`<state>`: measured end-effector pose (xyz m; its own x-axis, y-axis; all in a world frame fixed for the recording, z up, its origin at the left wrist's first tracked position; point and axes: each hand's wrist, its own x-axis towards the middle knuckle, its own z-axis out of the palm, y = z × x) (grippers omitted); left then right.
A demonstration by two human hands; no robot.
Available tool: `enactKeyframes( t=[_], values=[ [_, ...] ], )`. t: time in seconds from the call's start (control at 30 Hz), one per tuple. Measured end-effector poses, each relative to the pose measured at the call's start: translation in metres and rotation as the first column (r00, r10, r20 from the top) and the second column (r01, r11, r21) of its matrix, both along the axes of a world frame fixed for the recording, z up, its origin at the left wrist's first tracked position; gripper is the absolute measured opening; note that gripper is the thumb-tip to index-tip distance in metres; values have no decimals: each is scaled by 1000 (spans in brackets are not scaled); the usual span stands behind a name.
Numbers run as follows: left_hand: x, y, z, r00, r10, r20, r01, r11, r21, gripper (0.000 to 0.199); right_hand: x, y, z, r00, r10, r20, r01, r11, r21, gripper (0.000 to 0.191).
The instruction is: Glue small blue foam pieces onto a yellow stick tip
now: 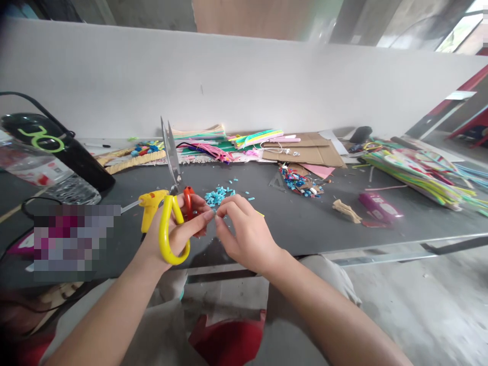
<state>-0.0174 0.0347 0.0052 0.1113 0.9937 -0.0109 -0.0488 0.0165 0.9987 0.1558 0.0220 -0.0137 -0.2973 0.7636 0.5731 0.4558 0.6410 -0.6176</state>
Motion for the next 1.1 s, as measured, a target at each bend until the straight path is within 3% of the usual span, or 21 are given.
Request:
enactKeyframes(
  t=[0.23, 0.37, 0.57, 0.77, 1.1],
  values=[
    [-1, -1, -1, 999, -12, 44, 13, 1000, -12, 37, -3, -2, 3, 999, -48, -23, 47, 999, -9, 11],
    [-3, -1, 0, 998, 12, 64, -11, 1000, -14, 34, 0, -1, 2, 999, -17, -41, 15, 999, -37, 10],
    [-7, 2, -1, 994, 3, 108, -1, 1000, -15, 35, 6, 5, 3, 991, 83, -107, -87, 996, -35, 37],
    [-6, 0, 0, 991, -68, 117, 73, 997, -40, 32, 9, 8, 3, 985, 141, -97, -139, 990, 24, 28],
    [-4, 0, 0, 982, -111, 151, 126, 988, -88, 32, 7, 7, 2, 993, 62, -97, -57, 997, 56, 25]
  ],
)
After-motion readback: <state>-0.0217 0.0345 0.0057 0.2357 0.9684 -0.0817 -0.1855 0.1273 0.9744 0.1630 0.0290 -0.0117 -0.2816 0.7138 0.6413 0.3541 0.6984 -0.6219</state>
